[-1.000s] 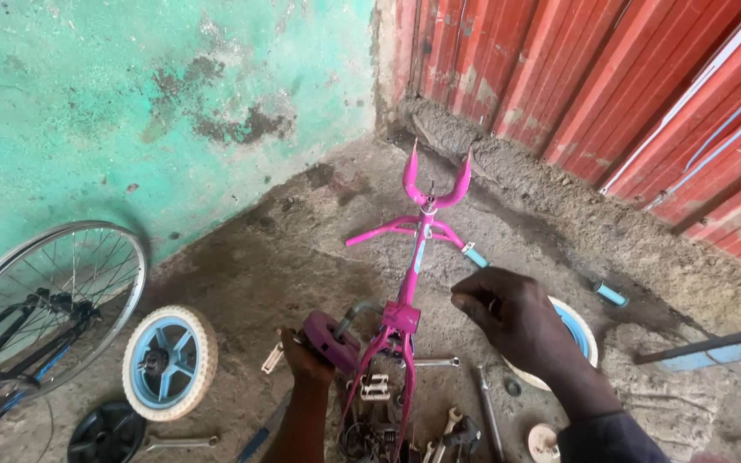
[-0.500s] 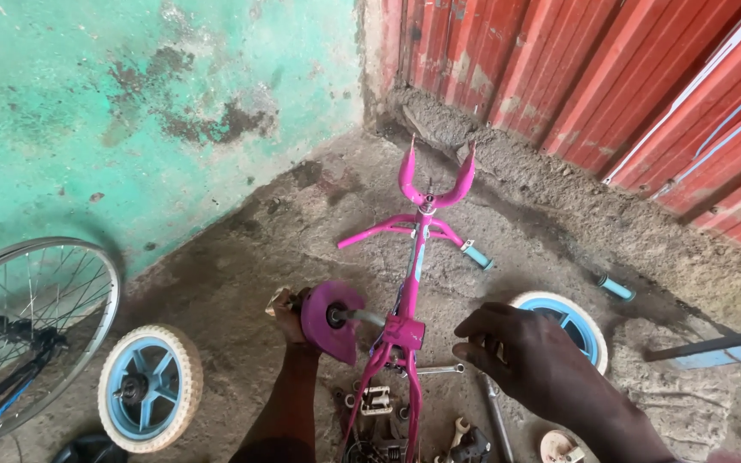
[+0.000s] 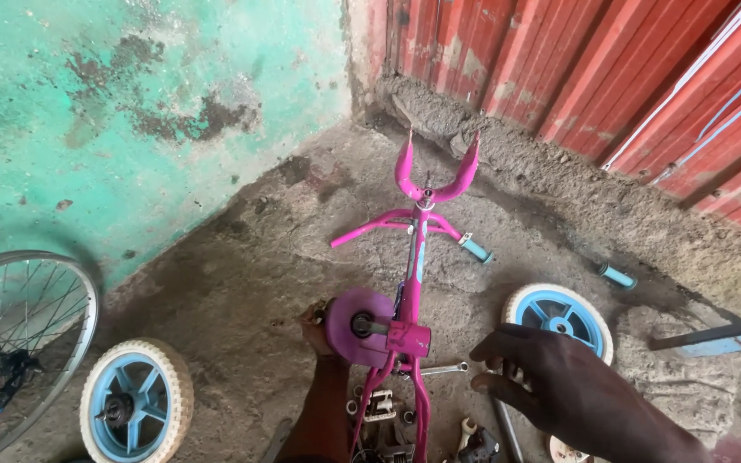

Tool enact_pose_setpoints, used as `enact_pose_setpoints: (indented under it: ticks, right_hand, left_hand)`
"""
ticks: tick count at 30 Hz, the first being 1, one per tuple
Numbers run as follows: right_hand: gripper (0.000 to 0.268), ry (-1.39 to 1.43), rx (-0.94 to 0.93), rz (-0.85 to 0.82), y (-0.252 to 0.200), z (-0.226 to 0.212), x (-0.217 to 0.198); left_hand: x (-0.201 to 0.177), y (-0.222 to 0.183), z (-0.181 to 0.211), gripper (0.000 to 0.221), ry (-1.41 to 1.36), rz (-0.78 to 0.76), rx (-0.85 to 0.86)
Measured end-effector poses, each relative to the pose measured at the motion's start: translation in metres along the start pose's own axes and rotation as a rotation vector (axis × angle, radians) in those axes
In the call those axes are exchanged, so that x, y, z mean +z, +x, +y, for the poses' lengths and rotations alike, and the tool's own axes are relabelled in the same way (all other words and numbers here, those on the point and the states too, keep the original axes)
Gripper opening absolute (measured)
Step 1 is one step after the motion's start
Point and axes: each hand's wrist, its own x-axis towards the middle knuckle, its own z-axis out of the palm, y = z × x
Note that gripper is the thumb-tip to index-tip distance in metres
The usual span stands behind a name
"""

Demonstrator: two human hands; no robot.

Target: Assembling and repairing the crankset and pedals of a small bicycle frame while working on the floor.

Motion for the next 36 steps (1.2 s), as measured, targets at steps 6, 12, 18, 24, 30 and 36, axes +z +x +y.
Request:
enact_pose_setpoints:
  ticks: [6,12,18,24,30,36]
  right_hand:
    - [0.025,0.018,0.026,-0.035,-0.002,0.001,0.001]
    - [0.026,-0.002,0.002,-0.043,-0.001,0.007,0.004]
    - [0.026,0.006,-0.014,-0.039,-0.001,0.01,0.007]
    - [0.027,-0.011,0.008,-0.048,-0.001,0.017,0.013]
    - [0.031,-0.01,-0.094,-0.027,-0.001,0.025,0.023]
    - [0.033,-0.003,-0.09,-0.062,-0.001,0.026,0.024]
  left_hand:
    - [0.005,0.004,-0.006,0.044,-0.037,0.125,-0.039]
    - [0.081,0.007,0.0,0.042,0.065,-0.043,-0.099]
    - [0.098,-0.005,-0.006,0.037,0.125,0.03,-0.024]
    - [0.118,0.003,-0.005,0.045,0.516,0.015,-0.074]
    - [0.167,0.014,-0.011,0.052,1.326,0.195,-0.233]
    - [0.203,0.016,-0.014,0.06,1.499,0.311,-0.411]
